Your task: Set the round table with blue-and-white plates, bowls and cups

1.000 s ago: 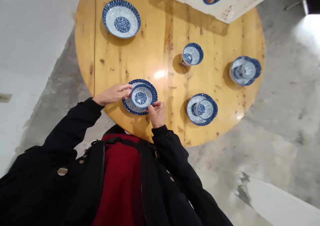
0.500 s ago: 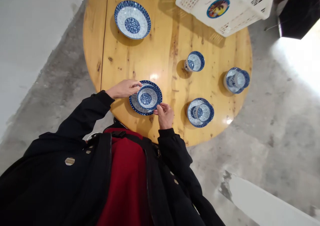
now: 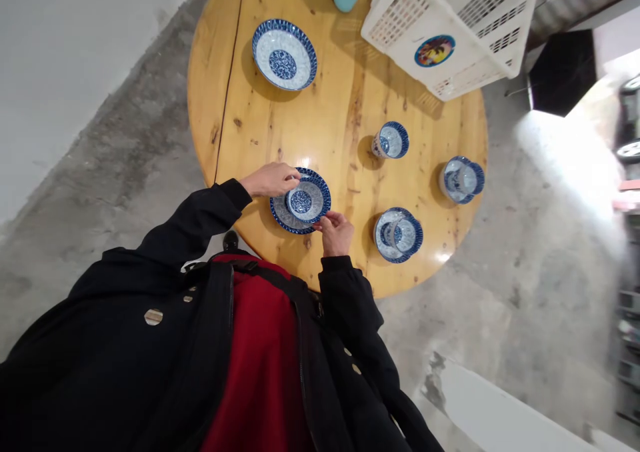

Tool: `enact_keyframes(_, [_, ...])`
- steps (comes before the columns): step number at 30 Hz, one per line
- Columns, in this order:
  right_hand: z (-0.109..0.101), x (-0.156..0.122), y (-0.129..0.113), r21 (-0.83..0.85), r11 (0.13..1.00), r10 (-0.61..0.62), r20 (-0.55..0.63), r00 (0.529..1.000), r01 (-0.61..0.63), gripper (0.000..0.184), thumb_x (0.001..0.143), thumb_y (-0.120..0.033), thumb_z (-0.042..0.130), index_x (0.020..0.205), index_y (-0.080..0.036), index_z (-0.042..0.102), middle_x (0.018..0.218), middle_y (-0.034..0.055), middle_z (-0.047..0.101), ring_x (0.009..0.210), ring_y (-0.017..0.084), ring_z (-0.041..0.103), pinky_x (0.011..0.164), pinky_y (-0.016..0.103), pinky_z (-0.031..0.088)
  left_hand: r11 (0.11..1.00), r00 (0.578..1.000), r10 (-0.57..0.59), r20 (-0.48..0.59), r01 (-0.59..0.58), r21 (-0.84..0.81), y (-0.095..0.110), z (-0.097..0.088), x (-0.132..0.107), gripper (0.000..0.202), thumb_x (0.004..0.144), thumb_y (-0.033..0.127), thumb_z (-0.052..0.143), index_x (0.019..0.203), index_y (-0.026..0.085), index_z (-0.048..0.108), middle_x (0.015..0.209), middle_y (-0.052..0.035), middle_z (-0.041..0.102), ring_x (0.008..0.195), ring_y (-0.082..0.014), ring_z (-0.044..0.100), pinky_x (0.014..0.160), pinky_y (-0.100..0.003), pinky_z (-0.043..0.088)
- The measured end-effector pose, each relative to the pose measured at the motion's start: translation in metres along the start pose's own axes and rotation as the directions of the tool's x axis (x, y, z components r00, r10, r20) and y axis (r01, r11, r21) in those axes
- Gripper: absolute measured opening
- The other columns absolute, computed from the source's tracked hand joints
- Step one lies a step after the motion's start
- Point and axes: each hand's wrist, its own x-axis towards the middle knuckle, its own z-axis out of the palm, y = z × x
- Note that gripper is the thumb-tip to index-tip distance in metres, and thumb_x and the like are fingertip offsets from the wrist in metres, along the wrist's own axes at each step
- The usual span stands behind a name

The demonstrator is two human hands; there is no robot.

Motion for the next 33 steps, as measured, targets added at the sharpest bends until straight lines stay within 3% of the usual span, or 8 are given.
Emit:
enact_keyframes(5, [0.005,0.001,0.0,0.023,0.999,0.034,-0.029,0.999,-0.034,0.023,0.065,-0.029,0.068,0.084,-0.019,0.059,0.069,0.0001,0.067,0.06,0.016,0.068,0.066,0.036,0.065,0.997,1.0,-0.021,-0.013,0.02,-0.071,-0.003,0.001,0.0,0.025,0.084,0.024,0.051,0.079,0.019,0.075,0.08,-0.0106,0.072,0.074,-0.0223,0.062,0.076,-0.034,0.044])
enact_keyframes(11, [0.007,-0.003,-0.006,0.151,0.981,0.118,0.008,0.993,-0.118,0.028,0.072,-0.035,0.072,0.089,-0.017,0.06,0.065,-0.0001,0.067,0.054,0.015,0.067,0.055,0.028,0.061,0.992,0.99,-0.123,-0.072,0.122,-0.03,-0.006,-0.015,-0.009,0.035,0.089,0.031,0.048,0.11,0.017,0.072,0.097,-0.0126,0.076,0.088,-0.025,0.068,0.081,-0.034,0.049])
enact_keyframes(15, [-0.008,0.015,-0.014,0.247,0.962,0.135,-0.052,0.989,-0.118,0.026,0.072,-0.032,0.074,0.087,-0.014,0.062,0.071,0.0044,0.071,0.053,0.014,0.068,0.052,0.025,0.059,0.981,0.976,-0.172,-0.131,0.157,-0.114,-0.009,-0.026,-0.014,0.044,0.09,0.037,0.048,0.121,0.014,0.067,0.113,-0.0143,0.075,0.1,-0.0266,0.071,0.09,-0.036,0.052])
enact_keyframes(19, [-0.031,0.061,-0.022,0.31,0.94,0.198,-0.146,0.969,-0.145,0.015,0.076,-0.022,0.068,0.086,-0.013,0.062,0.066,0.0023,0.069,0.048,0.012,0.064,0.048,0.022,0.056,0.952,0.961,-0.237,-0.146,0.199,-0.232,-0.007,-0.024,-0.017,0.045,0.09,0.042,0.05,0.12,0.014,0.067,0.108,-0.0124,0.077,0.097,-0.0271,0.073,0.09,-0.038,0.055])
enact_keyframes(24, [-0.048,0.149,-0.031,0.362,0.911,0.279,-0.192,0.941,-0.196,0.014,0.079,-0.019,0.069,0.082,-0.016,0.056,0.061,-0.0037,0.061,0.046,0.009,0.062,0.046,0.018,0.054,0.94,0.946,-0.284,-0.154,0.243,-0.241,-0.001,-0.018,-0.012,0.044,0.09,0.045,0.048,0.117,0.017,0.068,0.104,-0.0091,0.078,0.094,-0.0238,0.074,0.082,-0.033,0.059])
enact_keyframes(29, [-0.045,0.227,-0.04,0.414,0.876,0.344,-0.182,0.921,-0.245,0.013,0.091,-0.024,0.062,0.086,-0.018,0.052,0.053,-0.0085,0.05,0.04,0.009,0.057,0.041,0.017,0.051,0.928,0.931,-0.325,-0.164,0.28,-0.245,0.012,-0.018,0.009,0.041,0.092,0.041,0.048,0.115,0.016,0.071,0.104,-0.0097,0.078,0.092,-0.0216,0.075,0.079,-0.029,0.058])
enact_keyframes(33, [-0.033,0.268,-0.038,0.381,0.886,0.349,-0.174,0.921,-0.264,0.01,0.093,-0.023,0.058,0.087,-0.016,0.055,0.051,-0.0044,0.054,0.041,0.014,0.059,0.04,0.023,0.053,0.939,0.941,-0.308,-0.139,0.277,-0.205,0.02,-0.015,0.036,0.037,0.092,0.035,0.049,0.113,0.016,0.072,0.1,-0.0089,0.078,0.092,-0.0206,0.074,0.08,-0.028,0.057])
